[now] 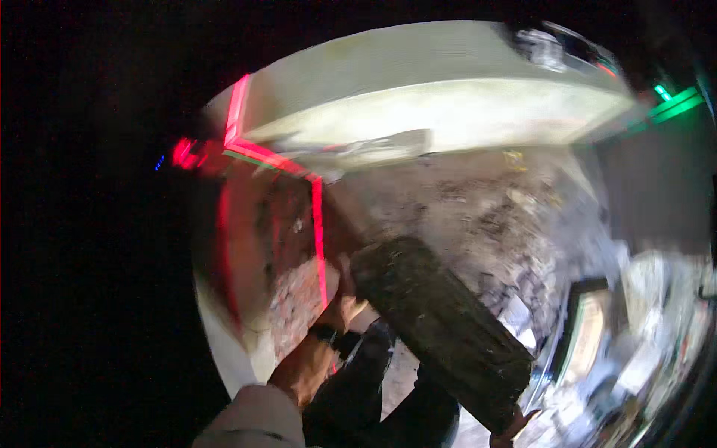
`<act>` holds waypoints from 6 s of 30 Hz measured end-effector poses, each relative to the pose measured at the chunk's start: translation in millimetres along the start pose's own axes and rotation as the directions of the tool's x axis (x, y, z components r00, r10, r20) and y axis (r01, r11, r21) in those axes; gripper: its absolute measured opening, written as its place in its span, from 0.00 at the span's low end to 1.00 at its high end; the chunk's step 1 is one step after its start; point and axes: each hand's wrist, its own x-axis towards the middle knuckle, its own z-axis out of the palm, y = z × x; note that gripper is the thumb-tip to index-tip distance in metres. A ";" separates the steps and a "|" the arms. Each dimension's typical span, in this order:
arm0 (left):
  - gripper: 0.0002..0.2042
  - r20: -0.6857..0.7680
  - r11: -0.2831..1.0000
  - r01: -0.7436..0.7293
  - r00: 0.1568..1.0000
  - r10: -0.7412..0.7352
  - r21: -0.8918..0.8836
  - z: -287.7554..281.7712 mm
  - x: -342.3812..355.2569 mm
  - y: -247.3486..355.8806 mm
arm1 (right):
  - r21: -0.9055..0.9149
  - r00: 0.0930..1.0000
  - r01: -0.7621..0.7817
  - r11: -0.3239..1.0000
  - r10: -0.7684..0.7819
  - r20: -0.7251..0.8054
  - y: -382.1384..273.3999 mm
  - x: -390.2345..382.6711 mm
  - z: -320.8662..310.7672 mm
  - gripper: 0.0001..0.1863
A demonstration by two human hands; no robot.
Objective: Applying mortar to tiles and mounting them onto a wall using a laser level for alignment.
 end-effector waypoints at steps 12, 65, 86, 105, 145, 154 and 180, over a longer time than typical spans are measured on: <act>0.44 0.158 0.617 -0.247 0.968 0.196 0.747 144.7 -129.1 -233.0 | 0.675 0.846 -0.027 0.737 0.377 -0.378 25.7 -195.0 -119.1 0.55; 0.44 0.499 0.612 -0.154 0.743 -0.446 0.776 574.9 -235.4 -1515.1 | 0.648 0.794 0.485 0.587 0.015 -0.608 -256.2 244.6 -1188.8 0.50; 0.56 0.394 0.350 -0.357 0.918 -0.039 0.866 564.4 -118.7 -1531.6 | 0.766 0.951 0.201 0.610 0.066 -0.302 -170.5 333.0 -1156.2 0.50; 0.44 0.292 -0.202 -0.389 0.874 -0.388 0.899 562.3 -140.5 -1454.4 | -0.847 0.646 -0.394 0.357 -0.548 -0.531 -253.6 199.3 -1346.7 0.29; 0.49 -0.116 -0.086 0.086 0.878 -0.465 0.993 227.5 -361.6 -1575.4 | 0.073 0.948 0.176 0.982 -0.149 -0.280 -179.9 250.4 -1350.7 0.11; 0.57 -0.069 0.134 0.192 0.782 -0.620 0.972 230.2 -348.0 -1590.9 | -0.628 0.993 0.088 0.774 -0.119 -0.008 -73.7 267.3 -1278.5 0.10; 0.35 -0.050 -0.009 0.054 0.833 -0.551 0.999 325.8 -296.7 -1483.5 | -0.238 0.956 0.137 0.962 -0.191 -0.222 -404.7 198.2 -1264.4 0.19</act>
